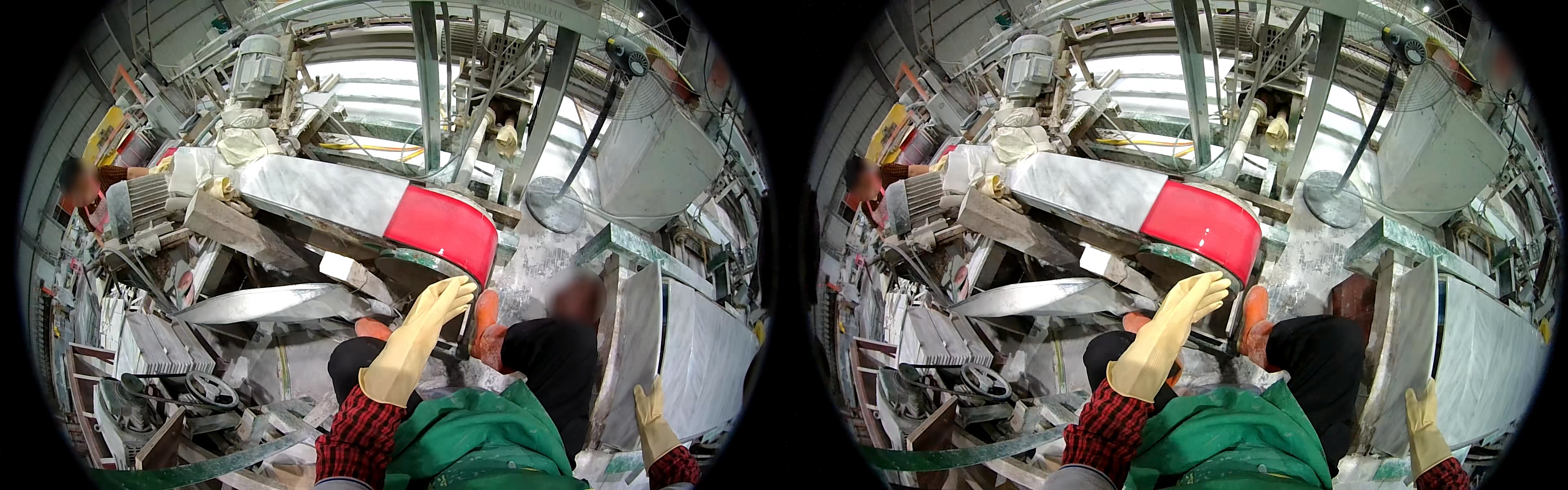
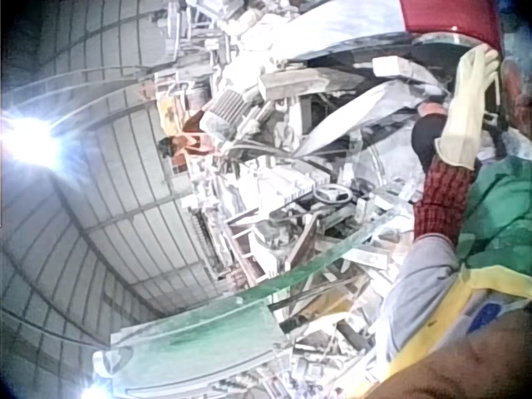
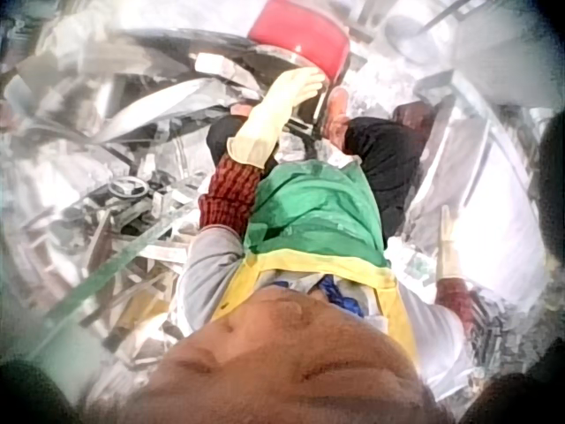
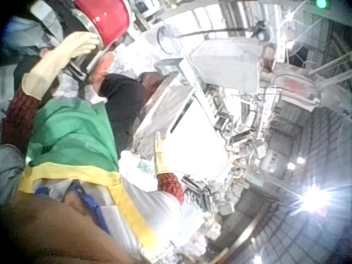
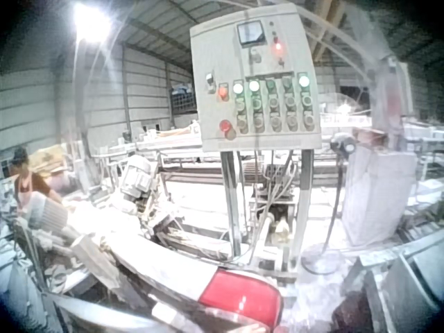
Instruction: The person repeatedly places rectangular white slabs onto a rotating red polishing wheel in a factory setting. They hold the slabs with gloved hands, pressing them against the wheel to smooth the surface, then remove them and repeat the process with new slabs.
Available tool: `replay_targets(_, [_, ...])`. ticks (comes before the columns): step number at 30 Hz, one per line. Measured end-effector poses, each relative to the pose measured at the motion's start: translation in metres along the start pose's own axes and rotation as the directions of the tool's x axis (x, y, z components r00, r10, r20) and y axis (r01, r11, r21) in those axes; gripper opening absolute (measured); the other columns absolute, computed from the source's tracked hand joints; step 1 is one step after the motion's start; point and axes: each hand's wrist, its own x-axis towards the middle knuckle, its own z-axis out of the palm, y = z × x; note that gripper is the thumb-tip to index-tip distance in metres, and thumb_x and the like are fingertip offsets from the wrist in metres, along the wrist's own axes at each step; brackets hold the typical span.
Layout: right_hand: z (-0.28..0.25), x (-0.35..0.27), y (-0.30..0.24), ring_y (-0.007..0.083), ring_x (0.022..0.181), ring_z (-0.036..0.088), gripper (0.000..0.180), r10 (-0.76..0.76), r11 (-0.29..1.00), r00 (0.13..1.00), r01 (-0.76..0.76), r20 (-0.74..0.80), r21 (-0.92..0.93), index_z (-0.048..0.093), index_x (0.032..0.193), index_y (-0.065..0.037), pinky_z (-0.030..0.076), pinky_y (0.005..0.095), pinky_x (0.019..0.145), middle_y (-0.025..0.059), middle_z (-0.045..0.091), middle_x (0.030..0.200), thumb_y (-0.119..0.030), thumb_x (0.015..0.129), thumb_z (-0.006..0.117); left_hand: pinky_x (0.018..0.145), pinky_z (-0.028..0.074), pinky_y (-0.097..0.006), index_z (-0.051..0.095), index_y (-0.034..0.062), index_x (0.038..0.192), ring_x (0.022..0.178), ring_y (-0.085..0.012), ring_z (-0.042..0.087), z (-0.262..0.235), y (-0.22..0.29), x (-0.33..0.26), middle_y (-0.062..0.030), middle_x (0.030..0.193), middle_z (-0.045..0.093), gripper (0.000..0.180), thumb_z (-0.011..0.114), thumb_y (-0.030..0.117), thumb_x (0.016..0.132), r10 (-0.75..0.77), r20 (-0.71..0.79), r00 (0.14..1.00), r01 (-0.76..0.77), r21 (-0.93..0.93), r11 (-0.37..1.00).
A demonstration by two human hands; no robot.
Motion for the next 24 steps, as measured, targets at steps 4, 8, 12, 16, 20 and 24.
replay_targets(4, [-0.006, 0.000, -0.016, 0.0325, 0.129, 0.051, 0.061, 0.061, 0.998, 0.995, -0.061, 0.084, -0.004, 0.037, 0.144, 0.007, 0.038, 0.0369, 0.110, 0.0238, 0.052, 0.140, -0.003, 0.090, 0.062, 0.104, 0.047, -0.033, 0.057, 0.0030, 0.134, 0.117, -0.0193, 0.062, 0.000, -0.001, -0.003, -0.0123, 0.129, 0.064, 0.053, 0.056, 0.044, 0.101, 0.008, -0.007, 1.000, -0.008, -0.019, 1.000])
replay_targets(8, [-0.005, -0.005, -0.034, 0.0329, 0.133, 0.048, 0.061, 0.107, 0.993, 0.989, -0.103, 0.098, -0.050, 0.035, 0.145, 0.008, 0.037, 0.0368, 0.112, 0.0256, 0.047, 0.145, -0.004, 0.092, 0.062, 0.101, 0.048, -0.031, 0.059, 0.0052, 0.131, 0.112, -0.0169, 0.064, -0.002, -0.002, -0.003, -0.0091, 0.124, 0.067, 0.047, 0.058, 0.041, 0.101, 0.012, -0.026, 1.000, -0.013, -0.033, 0.999])
replay_targets(12, [-0.003, 0.002, 0.006, 0.0342, 0.134, 0.047, 0.064, 0.077, 0.994, 0.994, -0.082, 0.073, 0.073, 0.031, 0.148, 0.008, 0.038, 0.0378, 0.111, 0.0271, 0.046, 0.146, -0.009, 0.094, 0.063, 0.101, 0.048, -0.032, 0.059, 0.0051, 0.132, 0.113, -0.0175, 0.064, 0.000, 0.000, 0.002, -0.0096, 0.125, 0.066, 0.048, 0.057, 0.042, 0.101, -0.011, -0.025, 1.000, 0.010, -0.013, 1.000])
replay_targets(16, [-0.008, 0.025, 0.052, 0.0325, 0.132, 0.046, 0.071, 0.230, 0.973, 0.972, -0.230, 0.058, 0.000, 0.029, 0.148, 0.007, 0.039, 0.0376, 0.108, 0.0248, 0.042, 0.147, -0.024, 0.095, 0.065, 0.102, 0.048, -0.034, 0.057, 0.0023, 0.133, 0.115, -0.0197, 0.063, 0.004, 0.003, 0.000, -0.0130, 0.129, 0.064, 0.053, 0.057, 0.043, 0.100, 0.038, -0.011, 0.999, -0.038, -0.034, 0.999])
replay_targets(20, [-0.004, 0.024, 0.004, 0.0269, 0.087, 0.065, 0.046, 0.266, 0.962, 0.964, -0.266, -0.012, -0.055, 0.054, 0.127, 0.008, 0.053, 0.0388, 0.076, 0.0201, 0.067, 0.111, -0.015, 0.088, 0.065, 0.101, 0.049, -0.034, 0.058, 0.0023, 0.130, 0.115, -0.0200, 0.063, 0.006, 0.001, 0.005, -0.0125, 0.128, 0.065, 0.047, 0.059, 0.039, 0.101, -0.013, -0.035, 0.999, 0.011, -0.071, 0.997])
replay_targets(24, [-0.017, 0.004, 0.012, 0.0223, 0.077, 0.063, 0.031, 0.064, 0.995, 0.993, -0.056, -0.096, 0.078, 0.063, 0.111, 0.009, 0.052, 0.0371, 0.070, 0.0149, 0.070, 0.095, -0.011, 0.087, 0.064, 0.102, 0.049, -0.034, 0.058, 0.0035, 0.132, 0.117, -0.0201, 0.063, 0.025, 0.002, 0.013, -0.0117, 0.129, 0.064, 0.044, 0.058, 0.036, 0.102, -0.021, 0.035, 0.999, 0.024, -0.096, 0.995])
